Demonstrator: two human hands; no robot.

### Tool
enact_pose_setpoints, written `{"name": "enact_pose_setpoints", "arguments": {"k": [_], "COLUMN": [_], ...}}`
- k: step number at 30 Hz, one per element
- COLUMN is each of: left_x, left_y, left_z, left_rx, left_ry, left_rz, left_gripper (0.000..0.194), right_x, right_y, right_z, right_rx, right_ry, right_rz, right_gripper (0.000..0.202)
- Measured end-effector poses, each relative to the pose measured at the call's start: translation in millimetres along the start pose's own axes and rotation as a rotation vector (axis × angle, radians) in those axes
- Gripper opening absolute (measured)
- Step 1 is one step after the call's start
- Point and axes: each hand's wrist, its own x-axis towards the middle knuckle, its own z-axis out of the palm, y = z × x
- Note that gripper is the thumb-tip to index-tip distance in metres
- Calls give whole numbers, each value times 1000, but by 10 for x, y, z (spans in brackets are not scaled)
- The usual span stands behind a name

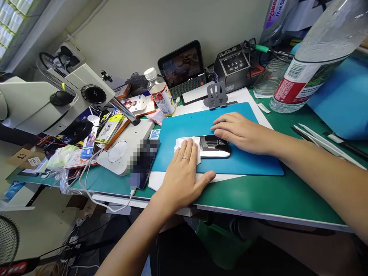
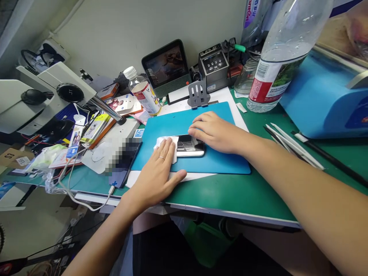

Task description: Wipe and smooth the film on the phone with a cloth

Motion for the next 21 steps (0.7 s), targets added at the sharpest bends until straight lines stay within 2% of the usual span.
{"name": "enact_pose_setpoints", "arguments": {"k": [3,6,8,14,17,21], "left_x": [158,299,284,3,53,229], "left_y": [147,212,189,-53,-109,32], "left_z": [25,35,41,39,10,6], "left_rx": [2,14,22,40,57,36], "left_ry": [23,44,49,70,66,65], "left_rz": [36,68,67,-19,-46,-41], "left_gripper": [92,95,93,85,83,91], "right_x": [-2,-8,-19,-50,-37,-24], "right_y": [20,16,-9,-104,-103,-67], "right_z": [27,23,7,7,36,60], "right_rx": [-23,-15,-10,-50,-54,-30], "right_ry": [-10,-25,-46,-163,-150,-108], "right_rz": [-55,-101,-117,-129,-137,-167], "right_gripper": [61,58,61,87,83,83]}}
